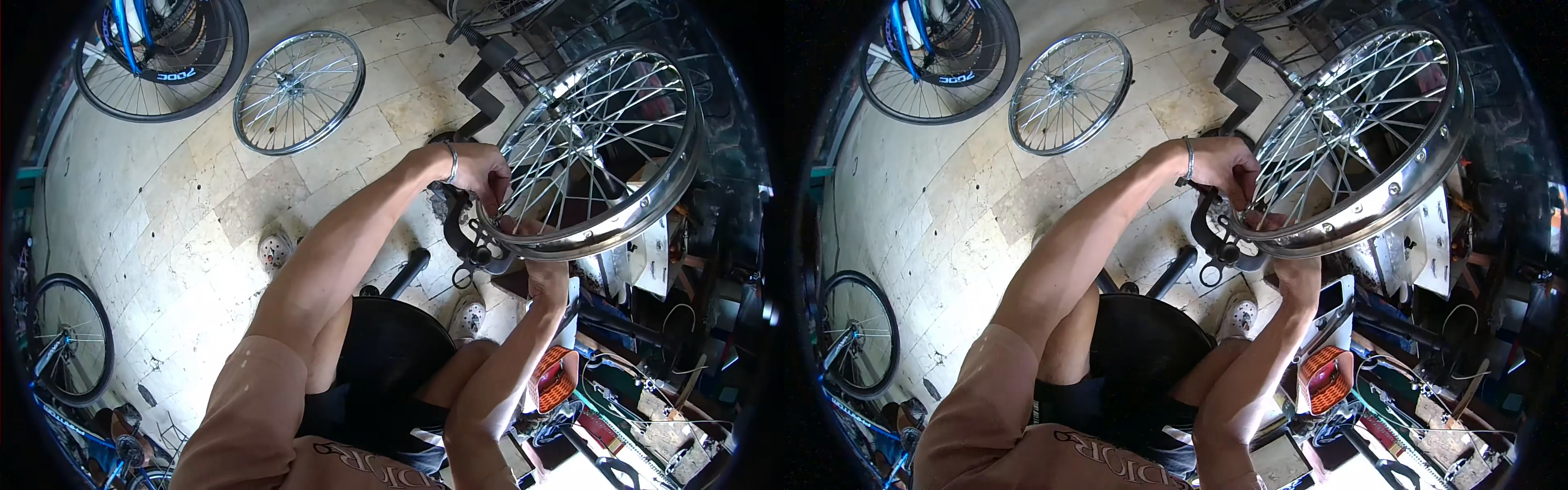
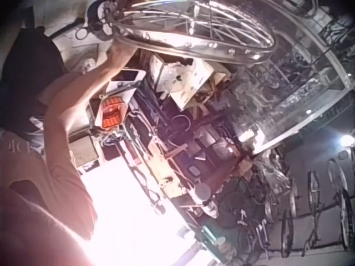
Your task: The person uses a spoke wrench to adjust the tension of the spokes on a bicycle wheel mounted on a truing stand. They rotate the wheel periodically to check alignment and continue tightening or loosening specific spokes to true the rim.
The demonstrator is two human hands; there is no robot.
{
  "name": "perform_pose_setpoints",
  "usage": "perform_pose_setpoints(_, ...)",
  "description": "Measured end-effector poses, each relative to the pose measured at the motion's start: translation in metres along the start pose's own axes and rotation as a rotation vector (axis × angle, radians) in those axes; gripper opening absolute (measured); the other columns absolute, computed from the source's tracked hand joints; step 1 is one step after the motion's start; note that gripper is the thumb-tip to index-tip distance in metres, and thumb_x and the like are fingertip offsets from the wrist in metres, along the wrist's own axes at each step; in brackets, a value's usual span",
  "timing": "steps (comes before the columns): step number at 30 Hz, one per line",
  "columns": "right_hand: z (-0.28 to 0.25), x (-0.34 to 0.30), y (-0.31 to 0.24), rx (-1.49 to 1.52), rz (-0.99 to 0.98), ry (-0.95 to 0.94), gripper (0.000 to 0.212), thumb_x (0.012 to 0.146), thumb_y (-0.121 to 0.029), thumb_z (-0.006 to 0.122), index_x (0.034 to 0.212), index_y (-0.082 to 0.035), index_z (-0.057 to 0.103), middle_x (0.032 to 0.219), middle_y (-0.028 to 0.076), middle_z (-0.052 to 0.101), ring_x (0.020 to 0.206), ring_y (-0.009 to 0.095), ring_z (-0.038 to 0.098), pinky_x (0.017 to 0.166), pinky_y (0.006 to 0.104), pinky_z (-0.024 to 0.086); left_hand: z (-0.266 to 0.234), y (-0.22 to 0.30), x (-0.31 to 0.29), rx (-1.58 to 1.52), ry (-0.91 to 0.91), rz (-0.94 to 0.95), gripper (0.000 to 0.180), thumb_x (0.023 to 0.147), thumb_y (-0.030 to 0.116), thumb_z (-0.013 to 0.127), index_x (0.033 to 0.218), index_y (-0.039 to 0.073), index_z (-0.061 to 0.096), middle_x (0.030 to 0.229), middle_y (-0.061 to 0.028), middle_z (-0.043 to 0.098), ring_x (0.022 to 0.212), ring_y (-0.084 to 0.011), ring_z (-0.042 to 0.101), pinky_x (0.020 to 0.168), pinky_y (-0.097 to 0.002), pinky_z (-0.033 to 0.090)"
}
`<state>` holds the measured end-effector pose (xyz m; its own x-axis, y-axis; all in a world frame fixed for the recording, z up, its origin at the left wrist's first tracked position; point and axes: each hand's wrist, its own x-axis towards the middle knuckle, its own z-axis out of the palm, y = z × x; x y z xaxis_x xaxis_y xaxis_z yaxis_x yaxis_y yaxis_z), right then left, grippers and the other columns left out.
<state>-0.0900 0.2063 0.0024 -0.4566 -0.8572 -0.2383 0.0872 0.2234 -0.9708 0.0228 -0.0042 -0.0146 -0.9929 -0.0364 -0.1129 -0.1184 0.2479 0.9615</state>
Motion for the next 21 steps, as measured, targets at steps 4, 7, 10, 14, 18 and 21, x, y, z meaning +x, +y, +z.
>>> perform_pose_setpoints(4,-0.004,0.004,0.003,-0.023,-0.002,-0.029,0.027,0.081,-0.008,0.069,0.103,0.007,0.063,0.093,0.012,0.068,0.083,0.015,0.064,0.075,0.0269,0.050,-0.007,0.027,-0.012,0.297,-0.016,-0.112,0.023,0.072,0.017,0.076,0.091,0.004,0.071,0.077,-0.0090,0.069,0.069,-0.0179,0.062,0.063,-0.0317,0.048)
perform_pose_setpoints(7,-0.004,0.006,0.000,-0.053,-0.009,-0.065,0.026,0.081,-0.003,0.067,0.105,0.008,0.062,0.095,0.015,0.068,0.084,0.017,0.064,0.077,0.0286,0.051,-0.008,0.034,-0.025,0.470,0.042,-0.129,0.020,0.074,0.017,0.073,0.091,0.006,0.071,0.075,-0.0091,0.068,0.069,-0.0207,0.062,0.063,-0.0337,0.047)
perform_pose_setpoints(10,-0.004,0.004,0.001,0.009,-0.033,-0.052,0.024,0.081,-0.004,0.068,0.102,0.007,0.064,0.094,0.013,0.068,0.085,0.016,0.064,0.077,0.0280,0.050,-0.007,0.029,-0.029,0.430,0.051,-0.061,0.017,0.077,0.015,0.069,0.092,0.007,0.071,0.073,-0.0110,0.066,0.068,-0.0239,0.062,0.062,-0.0365,0.046)
perform_pose_setpoints(14,-0.005,0.003,0.004,0.006,-0.004,0.005,0.022,0.081,-0.003,0.068,0.102,0.005,0.065,0.092,0.009,0.068,0.083,0.014,0.062,0.075,0.0271,0.050,0.000,0.053,-0.042,0.538,0.113,-0.147,0.012,0.078,0.011,0.065,0.088,0.004,0.069,0.073,-0.0155,0.065,0.065,-0.0290,0.062,0.061,-0.0394,0.045)
perform_pose_setpoints(18,-0.005,0.002,-0.002,-0.127,0.047,0.047,0.023,0.082,-0.002,0.065,0.104,0.003,0.065,0.090,0.007,0.068,0.079,0.012,0.060,0.072,0.0260,0.048,0.015,0.073,-0.054,0.569,0.164,-0.135,0.008,0.076,-0.001,0.058,0.079,-0.002,0.065,0.070,-0.0213,0.063,0.065,-0.0322,0.063,0.060,-0.0417,0.046)
perform_pose_setpoints(21,-0.001,0.002,-0.007,-0.155,0.055,0.028,0.024,0.082,-0.002,0.064,0.105,0.002,0.065,0.091,0.006,0.068,0.078,0.012,0.059,0.071,0.0263,0.047,0.032,0.091,-0.061,0.698,0.288,-0.100,0.005,0.071,-0.005,0.060,0.074,-0.006,0.063,0.070,-0.0243,0.062,0.063,-0.0339,0.064,0.058,-0.0393,0.051)
